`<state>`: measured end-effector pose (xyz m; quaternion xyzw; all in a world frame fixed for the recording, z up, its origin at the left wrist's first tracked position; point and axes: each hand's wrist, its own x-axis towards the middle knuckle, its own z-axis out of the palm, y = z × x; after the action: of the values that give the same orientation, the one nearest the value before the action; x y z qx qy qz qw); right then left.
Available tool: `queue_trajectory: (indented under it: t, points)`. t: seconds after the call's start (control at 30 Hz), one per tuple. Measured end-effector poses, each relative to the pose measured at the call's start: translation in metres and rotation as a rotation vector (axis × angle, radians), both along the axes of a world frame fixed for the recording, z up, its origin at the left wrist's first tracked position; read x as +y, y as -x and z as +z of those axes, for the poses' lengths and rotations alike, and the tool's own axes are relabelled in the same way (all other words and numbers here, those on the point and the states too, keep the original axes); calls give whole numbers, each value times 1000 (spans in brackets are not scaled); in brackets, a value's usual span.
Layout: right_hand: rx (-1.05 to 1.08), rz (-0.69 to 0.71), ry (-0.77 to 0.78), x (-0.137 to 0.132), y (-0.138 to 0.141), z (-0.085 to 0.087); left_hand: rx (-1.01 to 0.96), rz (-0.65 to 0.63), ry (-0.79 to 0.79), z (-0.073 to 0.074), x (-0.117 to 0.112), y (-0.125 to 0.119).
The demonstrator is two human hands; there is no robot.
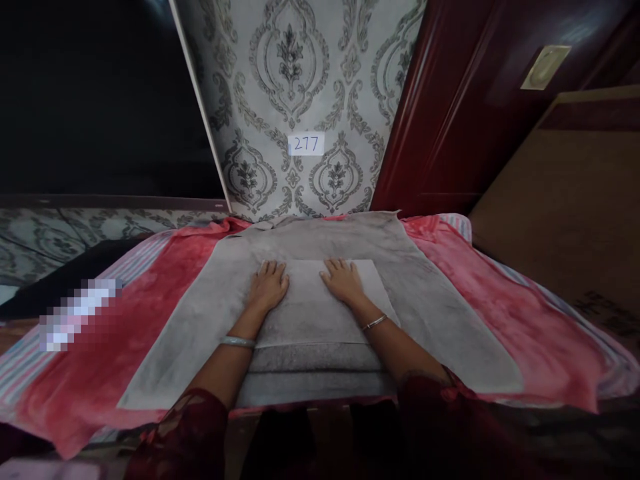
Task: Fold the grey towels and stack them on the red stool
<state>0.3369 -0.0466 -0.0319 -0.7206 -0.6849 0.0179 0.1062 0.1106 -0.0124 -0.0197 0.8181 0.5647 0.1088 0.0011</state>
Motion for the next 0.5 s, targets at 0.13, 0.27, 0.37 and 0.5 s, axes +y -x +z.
queue_trajectory:
  t: [0.13,0.27,0.37,0.5]
  points:
    - [-51,-93,-15,-22,-42,-7,-9,-2,-11,0,0,0]
    - [-55,-151,0,-47,-71,-14,-6,-14,-14,0,0,0]
    - [-52,-180,40,-64,-87,-17,27,-32,36,2,1,0]
    - [-71,-141,52,-90,-111,-26,73,-107,106,4,-2,11]
